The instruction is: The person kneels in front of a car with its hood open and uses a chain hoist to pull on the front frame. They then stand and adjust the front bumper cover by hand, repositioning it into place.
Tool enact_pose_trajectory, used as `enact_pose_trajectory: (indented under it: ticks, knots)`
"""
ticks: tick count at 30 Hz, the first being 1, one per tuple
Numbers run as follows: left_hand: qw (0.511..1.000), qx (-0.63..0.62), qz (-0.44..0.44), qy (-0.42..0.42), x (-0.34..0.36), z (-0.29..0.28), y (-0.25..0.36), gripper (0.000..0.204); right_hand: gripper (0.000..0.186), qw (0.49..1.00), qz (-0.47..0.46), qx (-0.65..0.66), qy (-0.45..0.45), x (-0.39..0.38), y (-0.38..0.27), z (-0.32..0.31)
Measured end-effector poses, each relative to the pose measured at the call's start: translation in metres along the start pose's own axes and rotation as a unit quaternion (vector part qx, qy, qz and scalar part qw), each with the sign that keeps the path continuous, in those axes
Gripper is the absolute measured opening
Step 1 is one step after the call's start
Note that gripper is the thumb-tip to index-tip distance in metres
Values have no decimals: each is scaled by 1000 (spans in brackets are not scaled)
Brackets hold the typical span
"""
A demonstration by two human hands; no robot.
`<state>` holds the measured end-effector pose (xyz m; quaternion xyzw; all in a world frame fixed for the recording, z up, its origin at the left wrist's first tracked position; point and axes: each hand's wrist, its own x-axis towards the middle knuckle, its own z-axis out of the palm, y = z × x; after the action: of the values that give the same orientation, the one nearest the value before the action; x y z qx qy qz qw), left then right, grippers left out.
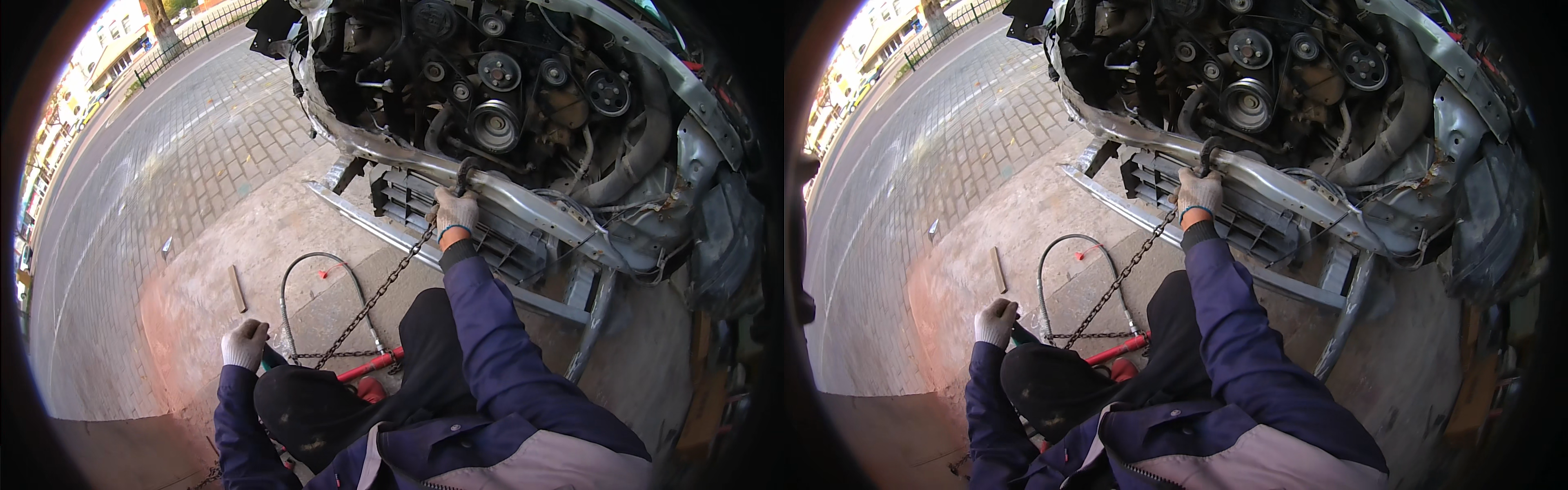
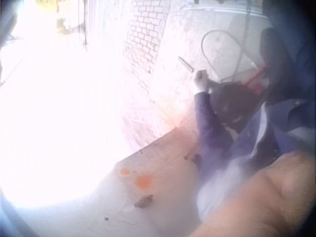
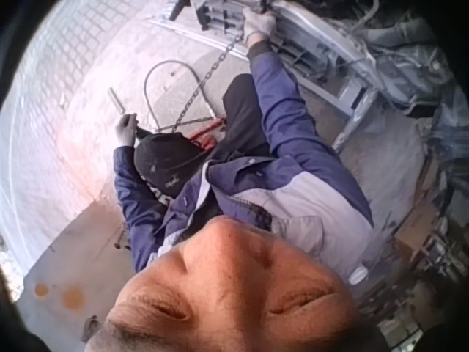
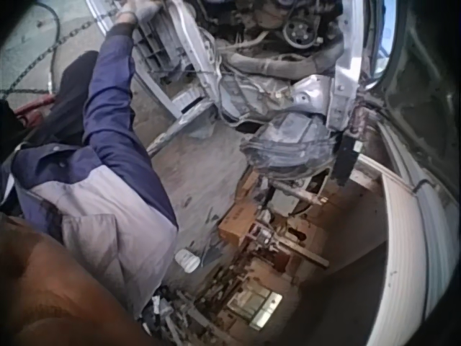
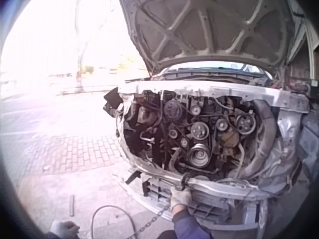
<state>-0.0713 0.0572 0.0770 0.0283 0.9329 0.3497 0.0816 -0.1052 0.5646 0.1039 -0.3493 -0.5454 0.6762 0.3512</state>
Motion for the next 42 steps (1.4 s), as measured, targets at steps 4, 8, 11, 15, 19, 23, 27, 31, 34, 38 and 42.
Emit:
enact_pose_trajectory:
  ticks: [4,8,11,15,19,23,27,31,34,38,42]
  knots:
    - [954,-230,-23,192,-29,-35,-124,28,20,996,14,89,-20,2,9,-1]
    - [920,-298,-151,205,-83,-69,-250,36,11,957,138,247,-65,-1,11,-7]
    - [872,-282,-303,262,-125,-54,-314,43,23,881,224,392,-144,-4,8,-15]
    - [869,-258,-308,288,-137,-38,-322,49,29,878,223,373,-199,-3,4,-19]
    - [932,-125,-227,253,-85,-62,-222,48,25,909,235,318,-130,-2,4,-11]
    - [993,-67,2,93,-29,-50,-66,37,24,922,225,295,-111,-4,1,-8]
    - [991,70,102,-45,-14,-7,30,33,24,927,225,277,-113,-5,-3,-11]
    - [988,-140,40,42,-29,-2,-10,30,23,930,223,275,-103,-4,-1,-10]
    - [924,-295,-11,241,-63,-32,-113,33,21,931,226,277,-69,-4,1,-6]
    - [896,-263,-233,271,-152,-63,-261,47,18,939,218,258,-55,-7,-2,-3]
    - [868,-255,-313,289,-181,-45,-305,46,21,938,202,275,-61,-10,-6,-4]
